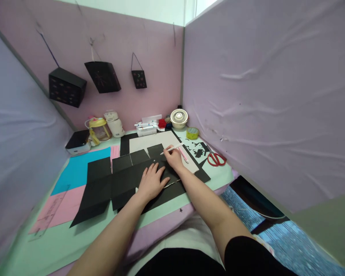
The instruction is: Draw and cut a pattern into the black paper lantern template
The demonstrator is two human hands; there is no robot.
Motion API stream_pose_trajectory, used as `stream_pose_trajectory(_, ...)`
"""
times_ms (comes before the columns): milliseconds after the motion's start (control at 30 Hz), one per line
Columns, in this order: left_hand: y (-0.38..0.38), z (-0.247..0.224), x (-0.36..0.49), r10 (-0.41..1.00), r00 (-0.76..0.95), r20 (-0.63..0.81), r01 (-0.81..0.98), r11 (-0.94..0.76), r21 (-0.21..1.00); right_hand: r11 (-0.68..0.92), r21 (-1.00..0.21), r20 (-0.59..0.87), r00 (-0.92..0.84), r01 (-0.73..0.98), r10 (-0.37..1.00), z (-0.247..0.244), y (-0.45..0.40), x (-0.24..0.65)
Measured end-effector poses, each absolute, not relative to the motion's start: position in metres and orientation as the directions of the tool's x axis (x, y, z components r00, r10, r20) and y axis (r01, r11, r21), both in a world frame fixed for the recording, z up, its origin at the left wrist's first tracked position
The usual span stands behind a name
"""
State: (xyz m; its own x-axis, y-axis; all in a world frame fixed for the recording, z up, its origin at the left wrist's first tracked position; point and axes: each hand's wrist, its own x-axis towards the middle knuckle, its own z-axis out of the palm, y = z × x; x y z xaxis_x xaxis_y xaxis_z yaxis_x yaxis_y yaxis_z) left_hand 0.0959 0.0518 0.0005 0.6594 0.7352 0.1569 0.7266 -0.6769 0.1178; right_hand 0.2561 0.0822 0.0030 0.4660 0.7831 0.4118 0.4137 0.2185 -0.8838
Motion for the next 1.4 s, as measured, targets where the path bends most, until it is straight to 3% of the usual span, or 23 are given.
stream_pose_trajectory(833,0.051,0.002,0.093,0.738,0.661,0.137,0.733,-0.674,0.095,0.17,-0.843,0.4,0.383,0.511,0.832,-0.006,0.087,0.257)
stream_pose_trajectory(1100,0.049,0.022,0.095,0.703,0.669,0.242,0.714,-0.698,0.056,0.193,-0.823,0.442,0.389,0.534,0.808,-0.006,0.089,0.258)
stream_pose_trajectory(1200,0.018,0.045,0.079,0.693,0.662,0.284,0.684,-0.714,0.149,0.194,-0.821,0.444,0.387,0.537,0.809,-0.006,0.088,0.257)
stream_pose_trajectory(1267,-0.013,0.054,0.054,0.704,0.681,0.202,0.615,-0.699,0.363,0.193,-0.822,0.442,0.388,0.535,0.809,-0.006,0.088,0.257)
stream_pose_trajectory(1333,-0.047,0.056,0.022,0.664,0.742,-0.092,0.557,-0.535,0.635,0.197,-0.82,0.448,0.389,0.537,0.805,-0.006,0.087,0.258)
stream_pose_trajectory(1367,-0.061,0.054,0.006,0.577,0.763,-0.29,0.574,-0.399,0.715,0.198,-0.819,0.45,0.39,0.539,0.803,-0.005,0.087,0.258)
stream_pose_trajectory(1400,-0.074,0.05,-0.01,0.538,0.758,-0.369,0.598,-0.349,0.721,0.198,-0.818,0.452,0.391,0.54,0.802,-0.005,0.087,0.258)
